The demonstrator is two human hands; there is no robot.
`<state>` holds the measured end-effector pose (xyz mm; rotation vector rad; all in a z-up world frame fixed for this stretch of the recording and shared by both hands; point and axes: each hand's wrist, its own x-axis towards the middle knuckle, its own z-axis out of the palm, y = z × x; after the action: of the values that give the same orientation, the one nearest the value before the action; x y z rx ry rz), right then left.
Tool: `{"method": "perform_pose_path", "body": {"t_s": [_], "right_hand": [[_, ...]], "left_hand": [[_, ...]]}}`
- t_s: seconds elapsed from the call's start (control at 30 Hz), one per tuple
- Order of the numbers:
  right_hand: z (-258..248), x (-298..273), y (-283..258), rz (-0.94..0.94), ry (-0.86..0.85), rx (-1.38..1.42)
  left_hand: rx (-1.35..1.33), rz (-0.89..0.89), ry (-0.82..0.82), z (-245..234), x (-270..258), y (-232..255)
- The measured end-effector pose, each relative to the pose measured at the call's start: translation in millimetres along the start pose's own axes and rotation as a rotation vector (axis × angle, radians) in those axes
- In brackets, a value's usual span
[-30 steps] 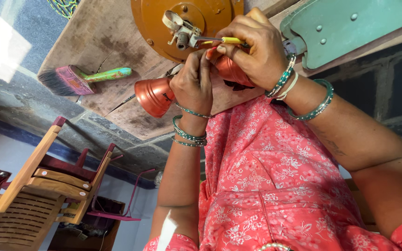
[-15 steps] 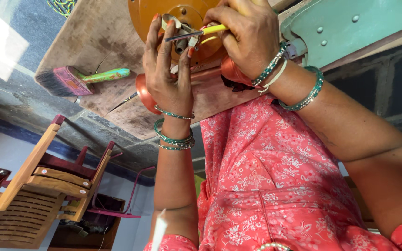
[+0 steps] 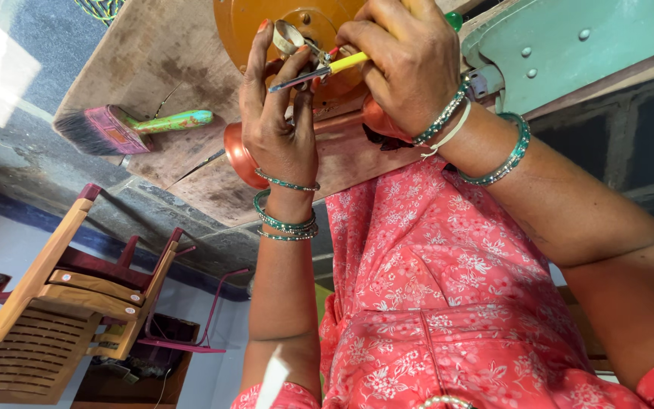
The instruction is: The person uses a screwdriver to tighten wires inside a ceiling fan canopy, then attaches a fan blade to the motor housing. They manipulate the canopy, wires, and blade throughout the process.
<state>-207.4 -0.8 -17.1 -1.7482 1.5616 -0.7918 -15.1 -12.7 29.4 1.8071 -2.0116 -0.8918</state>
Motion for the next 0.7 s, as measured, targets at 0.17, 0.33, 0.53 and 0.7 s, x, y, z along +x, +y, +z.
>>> {"method": "perform_pose_path", "body": {"t_s": [0.17,0.33,0.53,0.7], "right_hand": [[2,-1,-1,0.023,0.002,0.03],[8,3,1,0.005,-0.024,0.053],[14,12,8,0.009,-0.112,0.165],[26,23,21,0.219,-0.187,0.514]], "left_hand": [[0.002,0.008,-0.002,0,0,-1],[0.017,0.041,-0.009,-1,1,-4],[0.03,0.052,-0.026,-1,3,-6],[0.035,0.063,-0.046,-2,4,-8]]}}
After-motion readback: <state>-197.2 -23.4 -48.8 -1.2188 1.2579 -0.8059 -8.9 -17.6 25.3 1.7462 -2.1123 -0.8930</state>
